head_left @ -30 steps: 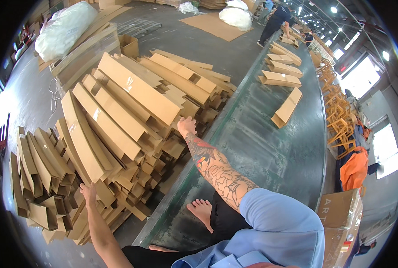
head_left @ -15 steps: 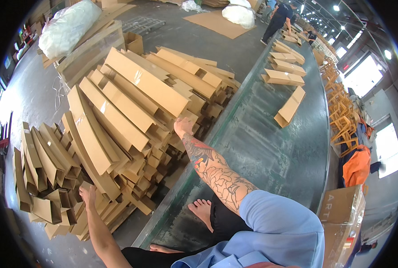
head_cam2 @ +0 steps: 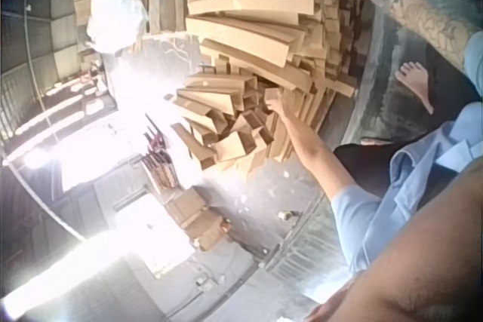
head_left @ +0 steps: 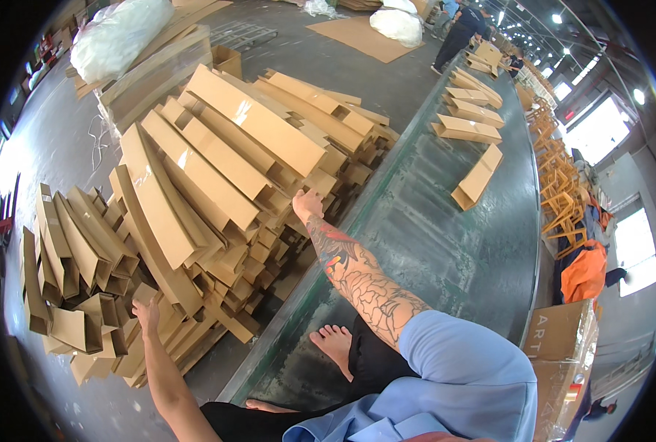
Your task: The person stands barefoot on a conveyor belt and repeatedly picks up long cardboard boxes, placing them into a growing stack on the floor. The task involves continuous handling of boxes from the moving belt to the pile.
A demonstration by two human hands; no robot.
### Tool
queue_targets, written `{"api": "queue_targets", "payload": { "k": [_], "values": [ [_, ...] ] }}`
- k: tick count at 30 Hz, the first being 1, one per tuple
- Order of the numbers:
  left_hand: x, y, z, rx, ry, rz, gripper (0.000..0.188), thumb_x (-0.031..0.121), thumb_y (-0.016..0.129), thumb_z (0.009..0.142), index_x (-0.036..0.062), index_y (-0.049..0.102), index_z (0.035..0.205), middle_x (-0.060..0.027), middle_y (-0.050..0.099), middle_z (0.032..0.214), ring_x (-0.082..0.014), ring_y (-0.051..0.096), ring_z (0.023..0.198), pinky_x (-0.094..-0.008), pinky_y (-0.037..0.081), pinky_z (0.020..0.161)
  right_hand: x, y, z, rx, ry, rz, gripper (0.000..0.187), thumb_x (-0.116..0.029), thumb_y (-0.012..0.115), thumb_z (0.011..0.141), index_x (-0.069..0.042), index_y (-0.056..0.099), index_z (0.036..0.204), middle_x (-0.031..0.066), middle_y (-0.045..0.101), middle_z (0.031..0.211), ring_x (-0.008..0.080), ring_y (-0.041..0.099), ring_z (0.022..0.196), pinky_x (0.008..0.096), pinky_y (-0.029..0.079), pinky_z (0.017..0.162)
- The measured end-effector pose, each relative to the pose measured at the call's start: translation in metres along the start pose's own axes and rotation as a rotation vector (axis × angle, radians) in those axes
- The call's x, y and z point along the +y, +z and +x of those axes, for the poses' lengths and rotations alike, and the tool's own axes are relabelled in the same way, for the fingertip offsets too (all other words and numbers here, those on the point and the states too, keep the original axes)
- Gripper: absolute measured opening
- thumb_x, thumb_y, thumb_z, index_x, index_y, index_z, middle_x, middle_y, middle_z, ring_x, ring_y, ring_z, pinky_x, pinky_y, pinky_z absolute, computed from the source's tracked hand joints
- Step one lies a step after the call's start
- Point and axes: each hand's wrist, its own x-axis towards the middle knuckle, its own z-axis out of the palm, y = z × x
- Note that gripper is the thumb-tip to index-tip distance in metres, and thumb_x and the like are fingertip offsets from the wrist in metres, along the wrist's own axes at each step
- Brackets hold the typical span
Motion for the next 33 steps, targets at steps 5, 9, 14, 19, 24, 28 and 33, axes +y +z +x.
{"api": "queue_targets", "payload": {
  "k": [5,9,14,19,24,28,33],
  "values": [
    [-0.026,-0.012,0.004,0.005,-0.010,0.007,0.076,0.026,0.062,0.088,-0.0066,0.024,0.145,-0.0406,0.034,0.137,-0.0551,0.042,0.123,-0.0515,0.040,0.105,-0.012,0.008,-0.021,-0.009,-0.016,-0.011,0.050,-0.041,0.043,0.098,-0.007,0.048,0.134,0.0192,0.048,0.137,0.0373,0.054,0.124,0.0577,0.045,0.097],
    [-0.039,-0.018,-0.001,-0.003,-0.001,0.016,0.074,0.025,0.062,0.087,-0.0071,0.026,0.143,-0.0410,0.034,0.137,-0.0549,0.042,0.122,-0.0514,0.041,0.104,-0.011,0.019,-0.033,-0.014,-0.024,-0.025,0.050,-0.041,0.043,0.098,-0.007,0.048,0.134,0.0196,0.048,0.137,0.0377,0.055,0.124,0.0578,0.045,0.097],
    [-0.048,-0.025,-0.011,-0.021,-0.006,0.037,0.072,0.025,0.061,0.087,-0.0075,0.027,0.142,-0.0414,0.034,0.136,-0.0540,0.042,0.123,-0.0514,0.040,0.104,0.003,0.032,-0.041,-0.020,-0.041,0.001,0.051,-0.040,0.042,0.097,-0.006,0.048,0.134,0.0204,0.048,0.137,0.0388,0.054,0.125,0.0591,0.044,0.098],
    [-0.066,-0.022,-0.010,-0.086,-0.004,0.037,0.076,0.026,0.061,0.088,-0.0068,0.023,0.146,-0.0402,0.034,0.139,-0.0526,0.036,0.132,-0.0500,0.037,0.108,0.011,0.036,-0.049,-0.046,-0.037,0.023,0.053,-0.040,0.042,0.096,-0.004,0.048,0.135,0.0214,0.048,0.137,0.0403,0.054,0.124,0.0585,0.044,0.099],
    [-0.114,-0.046,0.017,-0.150,-0.005,0.252,0.084,0.038,0.062,0.094,-0.0054,0.021,0.153,-0.0282,0.021,0.160,-0.0428,0.019,0.148,-0.0471,0.016,0.122,-0.013,0.056,-0.088,-0.103,-0.263,-0.226,0.053,-0.039,0.042,0.097,0.001,0.050,0.131,0.0281,0.050,0.133,0.0436,0.055,0.122,0.0545,0.047,0.099],
    [-0.051,-0.048,-0.012,-0.267,0.025,0.270,0.088,0.043,0.057,0.094,-0.0062,0.016,0.154,-0.0317,0.018,0.159,-0.0447,0.015,0.150,-0.0489,0.014,0.123,0.036,0.047,-0.072,-0.015,-0.435,-0.404,0.056,-0.038,0.039,0.096,0.009,0.065,0.113,0.0307,0.065,0.114,0.0456,0.063,0.112,0.0528,0.050,0.095],
    [-0.049,-0.098,-0.036,-0.178,-0.047,0.114,0.082,0.036,0.064,0.087,-0.0049,0.023,0.146,-0.0373,0.028,0.149,-0.0503,0.041,0.135,-0.0528,0.039,0.111,0.023,0.086,-0.109,-0.041,-0.149,-0.072,0.063,-0.043,0.045,0.094,0.010,0.055,0.127,0.0341,0.051,0.137,0.0456,0.052,0.127,0.0504,0.042,0.107]
  ]
}}
